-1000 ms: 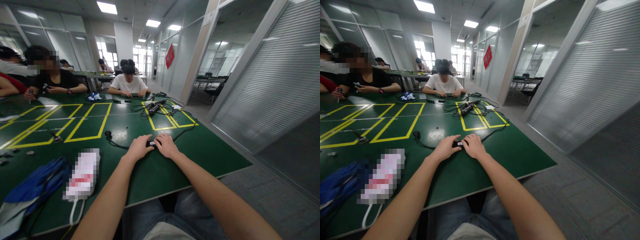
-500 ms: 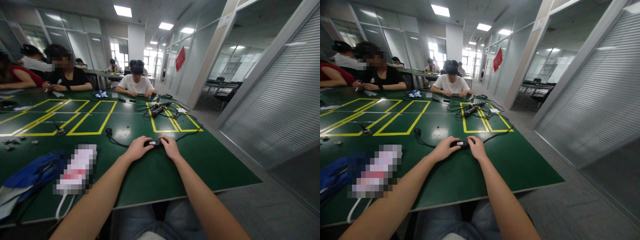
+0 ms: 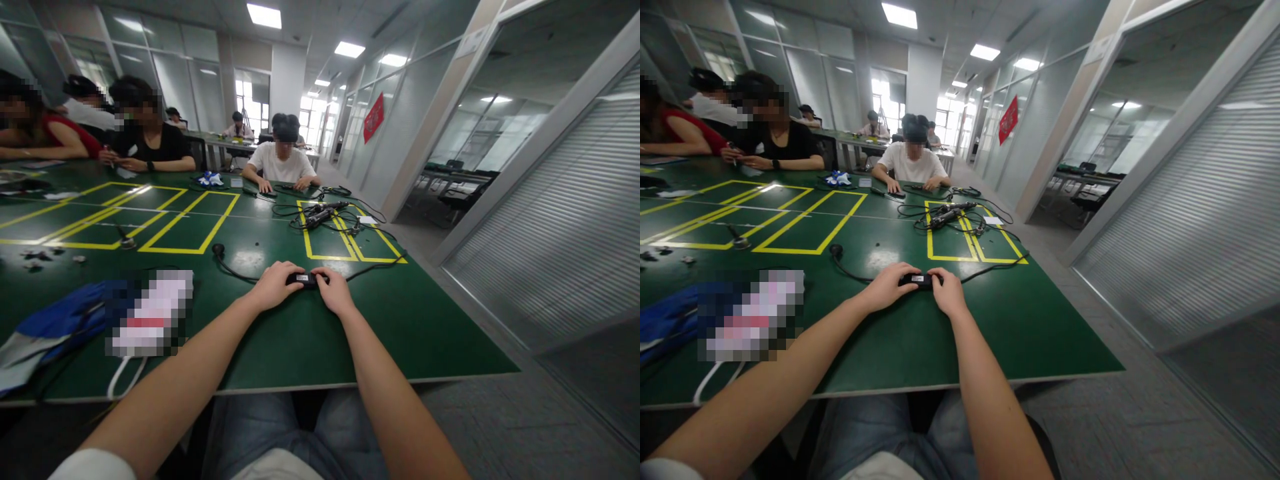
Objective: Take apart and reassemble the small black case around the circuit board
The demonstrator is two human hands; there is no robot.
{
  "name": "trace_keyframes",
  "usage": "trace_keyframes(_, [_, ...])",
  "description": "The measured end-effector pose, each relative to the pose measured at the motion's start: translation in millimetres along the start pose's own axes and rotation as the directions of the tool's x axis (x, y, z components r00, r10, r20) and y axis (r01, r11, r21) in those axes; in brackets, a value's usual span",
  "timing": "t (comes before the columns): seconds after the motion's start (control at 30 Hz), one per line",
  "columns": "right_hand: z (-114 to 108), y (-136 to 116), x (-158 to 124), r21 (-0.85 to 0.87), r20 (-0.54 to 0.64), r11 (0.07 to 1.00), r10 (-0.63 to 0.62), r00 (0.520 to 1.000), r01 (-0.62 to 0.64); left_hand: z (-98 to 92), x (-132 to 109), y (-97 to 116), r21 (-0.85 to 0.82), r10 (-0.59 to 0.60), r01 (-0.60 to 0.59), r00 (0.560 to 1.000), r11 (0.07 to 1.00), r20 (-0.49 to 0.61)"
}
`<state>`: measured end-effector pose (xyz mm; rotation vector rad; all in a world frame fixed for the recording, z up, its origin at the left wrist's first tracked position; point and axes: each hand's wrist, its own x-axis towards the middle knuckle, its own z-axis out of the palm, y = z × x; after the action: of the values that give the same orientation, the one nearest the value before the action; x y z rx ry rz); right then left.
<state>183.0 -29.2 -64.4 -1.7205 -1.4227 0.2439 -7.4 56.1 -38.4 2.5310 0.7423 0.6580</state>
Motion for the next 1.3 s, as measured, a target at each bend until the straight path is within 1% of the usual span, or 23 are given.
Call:
trace_keyframes(0.27, [-0.7, -0.8, -3.4, 0.038, 0.001, 0.999, -0.016, 1.000, 0.016, -2.8, -1.0, 1.7, 0.006, 0.030, -0.030, 1.000, 1.000, -0.008])
trace_keyframes(0.57, [1.6, -1.7, -5.5, 0.055, -0.028, 0.998, 0.043, 0.999, -0.042, -7.4, -5.4, 12.7, 0.068, -0.048, 0.050, 0.999, 0.996, -0.022])
trace_keyframes(0.7, [1.3, -4.5, -5.8, 0.051, -0.011, 0.997, 0.050, 0.999, -0.049, -10.9, -6.1, 17.2, 0.117, -0.008, 0.013, 0.999, 0.993, -0.040])
trace_keyframes(0.77, [1.0, -5.3, -5.9, 0.046, 0.003, 0.998, 0.040, 0.999, -0.040, -12.1, -5.3, 17.7, 0.130, -0.003, 0.012, 0.997, 0.991, -0.071])
trace_keyframes(0.83, [0.9, -5.4, -6.0, 0.044, 0.003, 0.999, 0.032, 0.999, -0.032, -13.0, -3.7, 16.4, 0.127, -0.034, 0.050, 0.991, 0.991, -0.126])
trace_keyframes(0.93, [1.3, -5.2, -6.5, 0.037, -0.004, 0.999, 0.030, 1.000, -0.029, -15.2, -1.1, 13.1, 0.121, -0.145, 0.169, 0.971, 0.978, -0.191])
trace_keyframes(1.03, [1.5, -5.8, -7.6, 0.006, 0.011, 1.000, -0.004, 1.000, 0.004, -18.5, 0.0, 11.4, 0.138, -0.310, 0.336, 0.933, 0.932, -0.185])
trace_keyframes(1.1, [1.4, -6.7, -8.5, -0.026, 0.023, 0.999, -0.032, 0.999, 0.032, -20.3, 0.1, 11.4, 0.141, -0.394, 0.418, 0.903, 0.897, -0.174])
trace_keyframes(1.2, [1.0, -8.1, -9.4, -0.070, 0.032, 0.997, -0.041, 0.999, 0.043, -21.2, 0.5, 11.0, 0.132, -0.454, 0.476, 0.875, 0.869, -0.167])
trace_keyframes(1.3, [0.7, -9.6, -9.8, -0.094, 0.037, 0.995, -0.030, 0.999, 0.033, -21.0, 1.1, 10.8, 0.149, -0.450, 0.472, 0.879, 0.869, -0.159])
